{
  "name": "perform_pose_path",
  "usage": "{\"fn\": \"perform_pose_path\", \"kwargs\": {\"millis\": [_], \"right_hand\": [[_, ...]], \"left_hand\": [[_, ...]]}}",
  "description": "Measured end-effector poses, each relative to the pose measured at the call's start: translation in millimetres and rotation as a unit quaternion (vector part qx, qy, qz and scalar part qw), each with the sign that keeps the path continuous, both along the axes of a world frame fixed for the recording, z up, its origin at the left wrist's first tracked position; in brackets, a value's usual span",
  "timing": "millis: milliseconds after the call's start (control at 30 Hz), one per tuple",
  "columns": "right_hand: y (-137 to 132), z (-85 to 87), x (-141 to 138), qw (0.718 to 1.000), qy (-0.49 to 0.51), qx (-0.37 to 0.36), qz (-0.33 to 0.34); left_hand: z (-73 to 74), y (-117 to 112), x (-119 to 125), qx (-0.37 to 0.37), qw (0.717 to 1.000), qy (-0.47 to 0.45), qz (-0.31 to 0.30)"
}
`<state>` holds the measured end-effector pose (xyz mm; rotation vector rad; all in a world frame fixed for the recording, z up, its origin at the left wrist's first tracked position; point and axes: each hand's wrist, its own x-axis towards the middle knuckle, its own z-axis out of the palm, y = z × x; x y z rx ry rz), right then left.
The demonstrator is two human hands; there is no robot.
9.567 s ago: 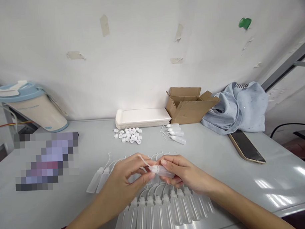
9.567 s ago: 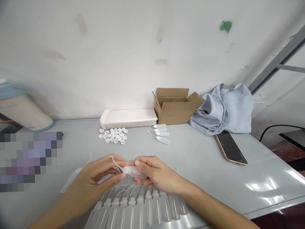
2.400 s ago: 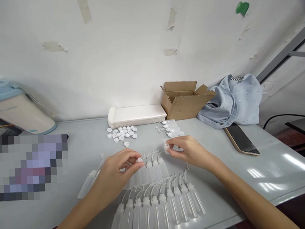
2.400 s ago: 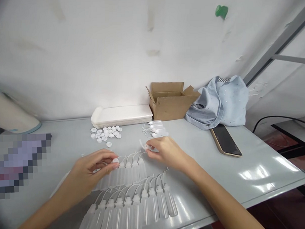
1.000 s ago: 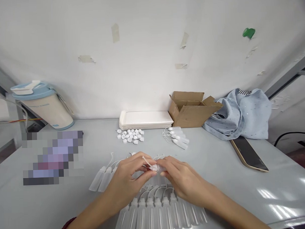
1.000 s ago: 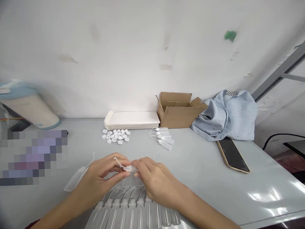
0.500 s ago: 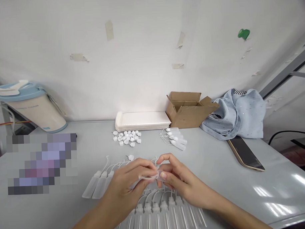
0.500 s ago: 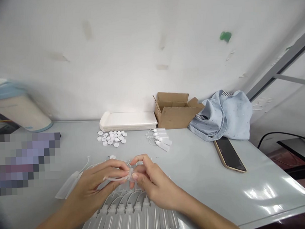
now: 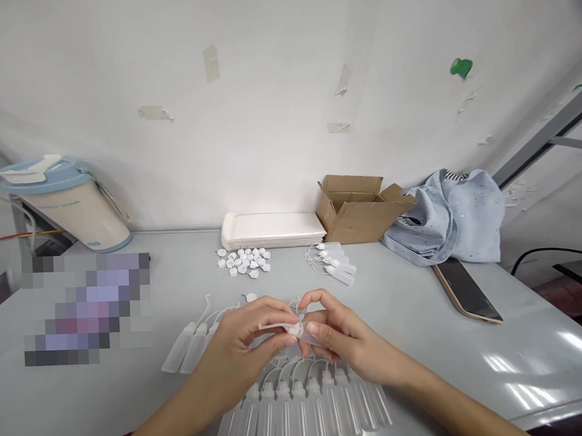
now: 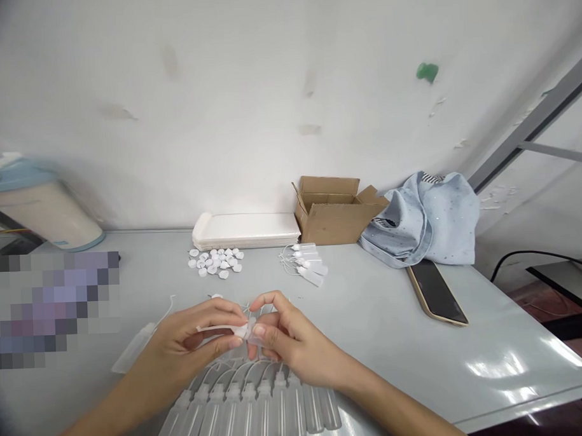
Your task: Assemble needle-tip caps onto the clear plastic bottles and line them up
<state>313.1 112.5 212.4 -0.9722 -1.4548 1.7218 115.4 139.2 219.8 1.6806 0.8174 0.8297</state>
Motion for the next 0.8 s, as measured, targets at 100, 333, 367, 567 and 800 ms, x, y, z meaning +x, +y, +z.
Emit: {"fn": "perform_pose_path", "kwargs": {"millis": [100,333,367,567,800], "right_hand": [[2.2,-1.4,0.6,0.999,0.019,-0.025,0.007],[1.3,-2.5,1.1,0.999,0.032,-0.016,0.020],[1.4,-2.1,1.0,0.999,0.034,-0.014,0.020],[3.2,1.2,0.9,0.999,0.034,-0.036,0.015],[1.9,-1.1,-0.1,0.999,0.039,-0.026,0.013]], "left_hand": [[1.6,-0.3,-0.8,0.032,0.999,0.002,-0.011],[2.9,1.2,-0.4,-0.069,0.998,-0.005,0.006],[3.1,1.2,0.0,-0.073,0.997,0.010,0.013],[2.7,-0.1,0.8,0.021,0.998,0.061,-0.005],[9.5,-0.5,-2.9,0.011,0.996,0.077,-0.040]]}}
